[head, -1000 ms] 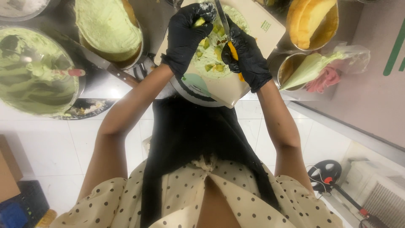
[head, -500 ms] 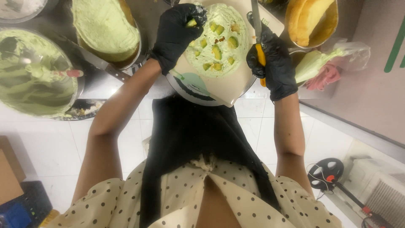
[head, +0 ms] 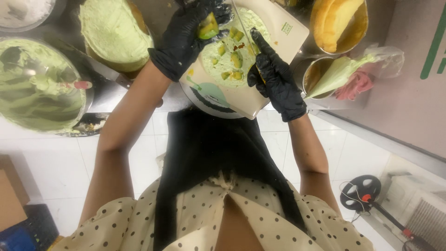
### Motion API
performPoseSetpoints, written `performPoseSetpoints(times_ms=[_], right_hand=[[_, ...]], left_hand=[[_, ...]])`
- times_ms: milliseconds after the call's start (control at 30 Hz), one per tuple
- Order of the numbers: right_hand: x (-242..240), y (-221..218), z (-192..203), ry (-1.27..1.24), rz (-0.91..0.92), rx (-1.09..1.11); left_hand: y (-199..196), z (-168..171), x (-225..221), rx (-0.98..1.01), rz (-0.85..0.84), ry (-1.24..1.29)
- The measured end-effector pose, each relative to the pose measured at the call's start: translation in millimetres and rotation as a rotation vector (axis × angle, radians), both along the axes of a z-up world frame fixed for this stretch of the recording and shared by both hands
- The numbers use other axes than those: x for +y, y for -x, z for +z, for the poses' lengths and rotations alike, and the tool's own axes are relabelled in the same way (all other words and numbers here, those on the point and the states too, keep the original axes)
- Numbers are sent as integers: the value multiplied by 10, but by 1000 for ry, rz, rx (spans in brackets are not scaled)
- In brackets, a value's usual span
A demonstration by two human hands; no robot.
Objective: Preparing an avocado cake by slicing avocados and layering them on cake sponge with cream.
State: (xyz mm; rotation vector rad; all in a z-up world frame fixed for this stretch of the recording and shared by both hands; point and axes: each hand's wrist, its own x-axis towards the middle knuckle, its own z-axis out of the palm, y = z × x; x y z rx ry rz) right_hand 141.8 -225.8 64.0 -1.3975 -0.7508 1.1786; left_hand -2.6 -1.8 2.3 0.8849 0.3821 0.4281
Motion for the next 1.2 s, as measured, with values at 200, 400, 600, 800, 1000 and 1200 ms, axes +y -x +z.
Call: performPoseSetpoints(times_ms=[200,400,600,800,1000,1200], right_hand=[[39,249,-101,-72,-42,69],[-18,264,-543,-172,-108,248],[-85,197,-656,-141,-15,-256],[-107,117,-580,-249,-44,-119],[-235,-293,-221,-64,34,682],[-220,-479,47,119,179,387]], left_hand=[[-116,-235,-391,-289,-14,447],[-222,-378,-647,-431,135,155],[-182,-135,-677,-385,96,96],[-114,64,-663,-374,15,169],[-56,73,-568,-306,-90,437],[-188,-47,-727,-45,-185,142]])
